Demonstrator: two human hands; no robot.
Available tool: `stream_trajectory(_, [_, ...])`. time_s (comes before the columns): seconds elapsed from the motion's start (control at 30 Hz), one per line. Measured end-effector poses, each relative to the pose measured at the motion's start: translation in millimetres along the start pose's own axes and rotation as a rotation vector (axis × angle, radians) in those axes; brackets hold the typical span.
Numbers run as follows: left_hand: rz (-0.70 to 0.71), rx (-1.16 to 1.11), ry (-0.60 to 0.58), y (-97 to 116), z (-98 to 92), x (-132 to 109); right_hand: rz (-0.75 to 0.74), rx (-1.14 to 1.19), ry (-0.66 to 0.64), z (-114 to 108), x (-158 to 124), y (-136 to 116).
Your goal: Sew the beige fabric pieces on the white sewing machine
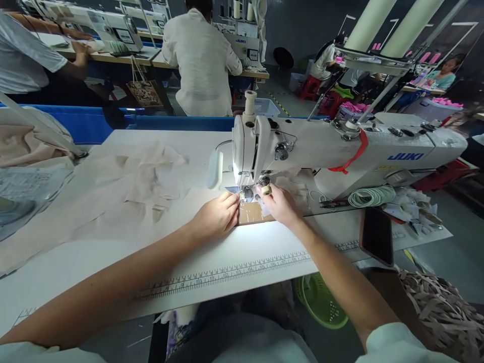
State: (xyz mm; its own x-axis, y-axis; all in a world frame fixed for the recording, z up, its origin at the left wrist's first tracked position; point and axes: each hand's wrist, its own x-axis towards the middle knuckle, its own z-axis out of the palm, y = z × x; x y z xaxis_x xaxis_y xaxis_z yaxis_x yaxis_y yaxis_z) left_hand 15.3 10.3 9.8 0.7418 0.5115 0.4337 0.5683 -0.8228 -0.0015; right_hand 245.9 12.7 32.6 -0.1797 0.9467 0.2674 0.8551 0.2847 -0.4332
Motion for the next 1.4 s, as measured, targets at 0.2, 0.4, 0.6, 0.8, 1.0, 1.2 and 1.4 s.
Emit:
stream_trajectory(0.2, [0.003,-0.009,-0.036,0.1,1.1,1.1,0.053,0.033,0.033,3.4,5.9,-1.6])
stream_trajectory(0.4, [-0.003,0.039,-0.052,1.2,0.9,2.7,0.003,0.021,0.075,0.9,-10.8,-5.3])
stream_trajectory(0.6, [-0.050,0.090,-0.123,0.3,-1.5,7.7,0.102,-0.024,0.014,6.1,-1.8,-10.5])
stream_trajectory(0.8, [-0.086,0.033,-0.103,-1.2,-2.8,9.4,0.057,-0.048,0.055,3.1,-2.4,-4.8])
stream_trajectory(1.0, [-0.383,0.077,-0.167,-10.5,-18.6,7.3,0.029,-0.098,0.078,1.4,-10.1,-0.7])
stream_trajectory(1.2, [-0.653,-0.329,-0.228,-20.3,-47.3,1.4,-0.084,0.079,-0.094,3.1,-18.2,-27.5])
stream_trajectory(1.4, [-0.714,-0.810,-0.177,8.2,-78.3,-11.1,-0.042,0.100,-0.178,17.3,-22.3,-54.9])
